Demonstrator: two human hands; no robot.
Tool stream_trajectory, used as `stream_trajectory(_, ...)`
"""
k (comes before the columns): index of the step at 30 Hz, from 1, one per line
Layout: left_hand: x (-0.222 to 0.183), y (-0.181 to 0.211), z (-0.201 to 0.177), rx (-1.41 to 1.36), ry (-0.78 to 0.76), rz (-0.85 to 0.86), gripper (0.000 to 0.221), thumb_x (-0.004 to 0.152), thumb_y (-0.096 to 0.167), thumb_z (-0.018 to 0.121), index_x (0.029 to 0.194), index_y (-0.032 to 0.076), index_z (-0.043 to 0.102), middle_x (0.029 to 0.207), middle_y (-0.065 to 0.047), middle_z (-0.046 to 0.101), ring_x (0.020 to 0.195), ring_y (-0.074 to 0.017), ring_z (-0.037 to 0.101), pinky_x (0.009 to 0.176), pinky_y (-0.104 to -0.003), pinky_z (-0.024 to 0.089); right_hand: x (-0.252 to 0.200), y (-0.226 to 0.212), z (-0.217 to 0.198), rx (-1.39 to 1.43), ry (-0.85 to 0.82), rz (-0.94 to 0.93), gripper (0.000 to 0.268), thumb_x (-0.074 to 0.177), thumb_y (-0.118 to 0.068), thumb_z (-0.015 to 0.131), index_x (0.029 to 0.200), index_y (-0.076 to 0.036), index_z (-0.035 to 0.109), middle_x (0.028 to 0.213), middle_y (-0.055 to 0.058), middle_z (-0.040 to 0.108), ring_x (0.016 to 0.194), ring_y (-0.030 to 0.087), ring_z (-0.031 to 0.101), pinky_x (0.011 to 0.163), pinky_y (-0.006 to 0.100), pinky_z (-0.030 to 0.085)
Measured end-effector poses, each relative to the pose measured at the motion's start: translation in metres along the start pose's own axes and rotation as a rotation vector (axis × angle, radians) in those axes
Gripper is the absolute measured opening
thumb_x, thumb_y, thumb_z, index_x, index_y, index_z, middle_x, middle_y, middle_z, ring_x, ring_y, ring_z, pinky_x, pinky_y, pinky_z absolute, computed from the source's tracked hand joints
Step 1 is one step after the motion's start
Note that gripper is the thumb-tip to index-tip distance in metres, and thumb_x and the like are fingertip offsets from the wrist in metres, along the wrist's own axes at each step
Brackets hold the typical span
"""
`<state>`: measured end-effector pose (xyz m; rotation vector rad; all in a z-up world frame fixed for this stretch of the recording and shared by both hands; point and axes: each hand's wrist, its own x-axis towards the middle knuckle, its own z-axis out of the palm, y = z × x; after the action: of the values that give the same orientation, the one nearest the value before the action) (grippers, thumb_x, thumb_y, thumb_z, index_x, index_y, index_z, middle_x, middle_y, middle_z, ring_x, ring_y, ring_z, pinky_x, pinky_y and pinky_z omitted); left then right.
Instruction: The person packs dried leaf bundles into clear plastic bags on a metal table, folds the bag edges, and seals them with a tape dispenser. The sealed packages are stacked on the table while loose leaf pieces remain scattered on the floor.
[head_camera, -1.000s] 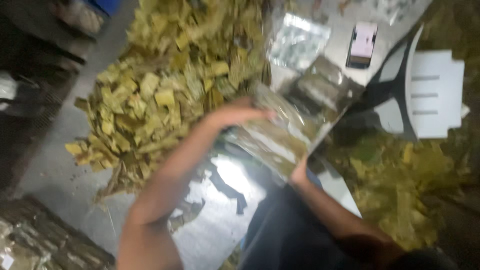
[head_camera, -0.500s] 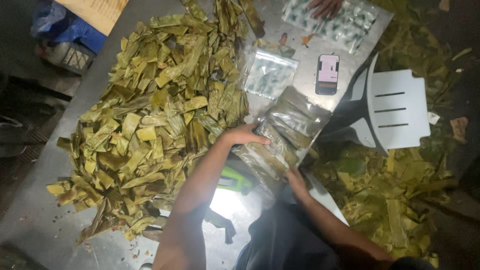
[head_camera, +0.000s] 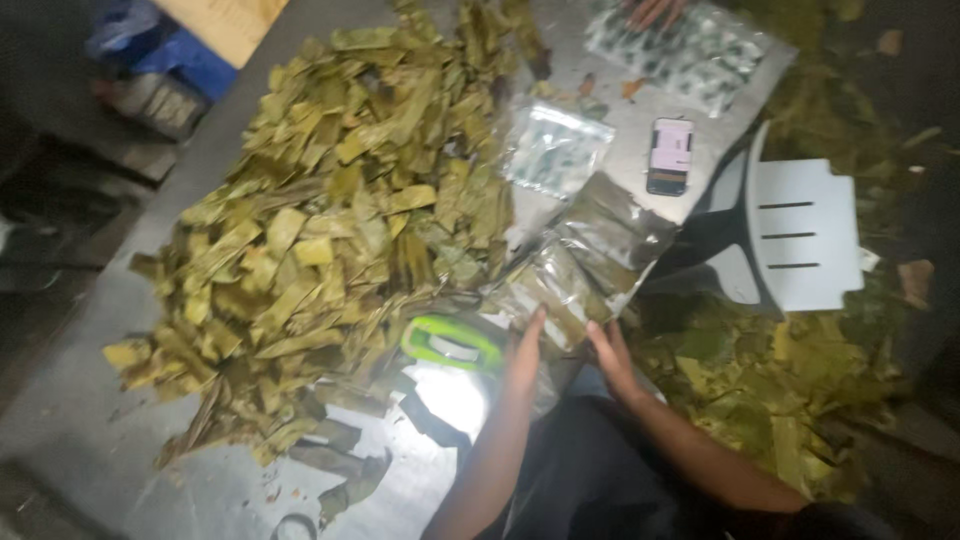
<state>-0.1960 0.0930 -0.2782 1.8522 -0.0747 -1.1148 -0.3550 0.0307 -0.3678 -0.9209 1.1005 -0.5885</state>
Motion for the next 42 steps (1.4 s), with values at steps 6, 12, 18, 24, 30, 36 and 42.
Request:
stream_trajectory(6, 0.035, 0.023, 0.009, -0.271, -0.112, 0.051, 0.097, 0.08, 0.057, 0.075, 0.154, 0.004, 0.04, 0.157, -0.012, 0.048, 0.143, -0.0242, 0.044, 0.116, -0.037, 0.033, 0.032, -0.07, -0.067, -0.305, 0.398, -0.592, 0.017, 0.102, -0.015, 0.058, 0.114, -0.003, 0.062, 0.108, 0.004, 0.062, 0.099, 0.019, 0.057, 0.093, 0.035, 0.049)
stream_trajectory(12, 0.045, 0.003, 0.012, -0.134, -0.052, 0.032, 0.09, 0.086, 0.056, 0.071, 0.153, 0.002, 0.046, 0.154, -0.013, 0.051, 0.14, -0.025, 0.047, 0.115, -0.037, 0.036, 0.148, -0.18, -0.116, -0.61, 0.057, -0.572, 0.048, 0.101, -0.035, 0.072, 0.136, -0.003, 0.06, 0.135, 0.013, 0.062, 0.123, 0.026, 0.06, 0.104, 0.038, 0.048)
stream_trajectory(18, 0.061, -0.018, 0.02, -0.223, 0.023, 0.144, 0.089, 0.087, 0.048, 0.074, 0.155, 0.002, 0.039, 0.155, -0.014, 0.049, 0.141, -0.0254, 0.047, 0.117, -0.037, 0.036, 0.242, -0.221, -0.088, -0.575, -0.532, 0.235, 0.087, 0.08, -0.067, 0.066, 0.145, -0.009, 0.058, 0.142, 0.014, 0.062, 0.127, 0.029, 0.057, 0.104, 0.042, 0.046)
stream_trajectory(24, 0.057, -0.01, 0.029, -0.4, 0.0, 0.135, 0.093, 0.087, 0.041, 0.075, 0.157, 0.003, 0.029, 0.156, -0.013, 0.046, 0.141, -0.0256, 0.045, 0.117, -0.038, 0.035, 0.251, -0.206, -0.088, -0.621, -0.421, 0.365, 0.1, 0.076, -0.076, 0.063, 0.15, -0.01, 0.048, 0.15, 0.015, 0.05, 0.129, 0.03, 0.054, 0.104, 0.045, 0.046)
stream_trajectory(30, 0.055, 0.003, 0.039, -0.293, 0.031, 0.131, 0.092, 0.089, 0.044, 0.074, 0.157, 0.001, 0.031, 0.157, -0.015, 0.045, 0.142, -0.0266, 0.044, 0.117, -0.038, 0.035, 0.217, -0.231, -0.076, -0.36, -0.189, 0.696, 0.093, 0.075, -0.079, 0.064, 0.135, -0.007, 0.06, 0.134, 0.026, 0.059, 0.108, 0.039, 0.064, 0.088, 0.052, 0.054)
stream_trajectory(36, 0.059, 0.002, 0.061, -0.329, 0.1, 0.175, 0.102, 0.085, 0.053, 0.076, 0.157, 0.0, 0.027, 0.157, -0.02, 0.043, 0.144, -0.0286, 0.043, 0.118, -0.038, 0.034, 0.182, -0.268, -0.059, -0.156, -0.301, 0.599, 0.07, 0.083, -0.068, 0.071, 0.126, -0.013, 0.064, 0.117, 0.015, 0.061, 0.092, 0.029, 0.059, 0.076, 0.045, 0.053)
stream_trajectory(42, 0.053, 0.019, 0.051, -0.277, -0.074, 0.215, 0.107, 0.082, 0.058, 0.074, 0.158, 0.0, 0.027, 0.156, -0.019, 0.045, 0.142, -0.0279, 0.046, 0.116, -0.037, 0.036, 0.179, -0.274, -0.064, -0.274, -0.195, 0.629, 0.063, 0.092, -0.063, 0.055, 0.131, -0.015, 0.061, 0.114, 0.015, 0.067, 0.1, 0.032, 0.063, 0.085, 0.05, 0.051)
